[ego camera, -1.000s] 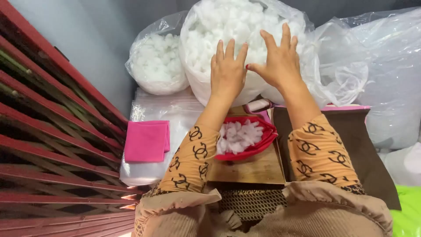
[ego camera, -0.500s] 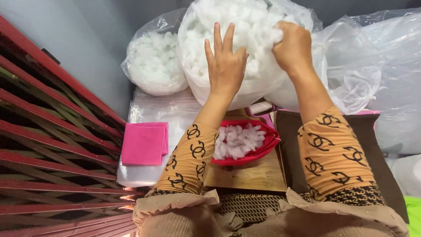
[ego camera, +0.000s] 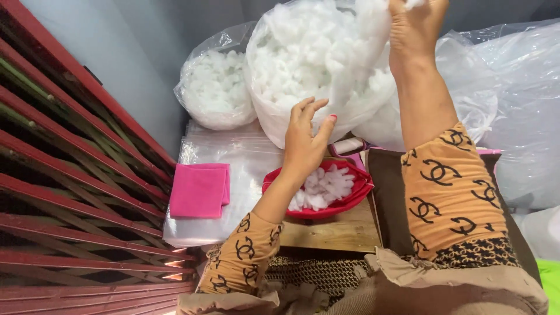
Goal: Stuffing a small red pillowcase with white polyester fiberfill by hand.
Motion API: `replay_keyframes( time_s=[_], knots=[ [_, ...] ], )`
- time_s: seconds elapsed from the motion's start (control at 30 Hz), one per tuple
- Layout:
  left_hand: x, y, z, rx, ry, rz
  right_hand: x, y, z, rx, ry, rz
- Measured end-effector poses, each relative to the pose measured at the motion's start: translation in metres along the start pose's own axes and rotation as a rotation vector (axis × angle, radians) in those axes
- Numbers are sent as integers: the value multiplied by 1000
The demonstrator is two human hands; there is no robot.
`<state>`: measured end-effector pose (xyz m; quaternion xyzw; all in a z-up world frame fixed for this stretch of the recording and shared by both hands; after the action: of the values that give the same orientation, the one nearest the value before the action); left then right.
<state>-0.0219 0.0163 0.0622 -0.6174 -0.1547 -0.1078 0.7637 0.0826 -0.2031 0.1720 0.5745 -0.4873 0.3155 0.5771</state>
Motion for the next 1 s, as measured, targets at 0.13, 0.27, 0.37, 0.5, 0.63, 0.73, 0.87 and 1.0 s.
replay_keyframes(
  time_s=[0.13,0.27,0.37,0.5,0.63,0.73,0.87,1.0],
  knots=[
    [23,43,-53,-782,349,675,-17,-26,-14,96,-175,-251],
    [59,51,-90,-1106,479,796,-56,-28,-39,109,-154,-406],
    [87,75,-99,-1214,342,819,-81,-22,-46,-20,31,-528],
    [109,105,-76,-1046,56,668,-74,10,-46,-684,432,-183],
    [117,108,-63,-1000,9,593,-78,0,-53,-582,657,-231],
    [112,100,-65,-1073,103,653,-100,-21,-60,-635,811,-323],
    [105,90,-63,-720,181,658,-104,-34,-49,-686,757,-129],
    [107,58,-38,189,-69,89,-88,-23,-38,-701,682,73]
  ],
)
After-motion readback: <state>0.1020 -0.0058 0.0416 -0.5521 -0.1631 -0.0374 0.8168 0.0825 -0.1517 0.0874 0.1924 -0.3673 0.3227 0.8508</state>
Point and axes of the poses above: each hand's wrist, its own x-axis towards the middle knuckle, its own z-axis out of the back of the hand, y = z × x, the point moved 8 cm from there along x, towards the middle knuckle, and after that the axes turned 11 degrees about z, right-handed, at the moved point
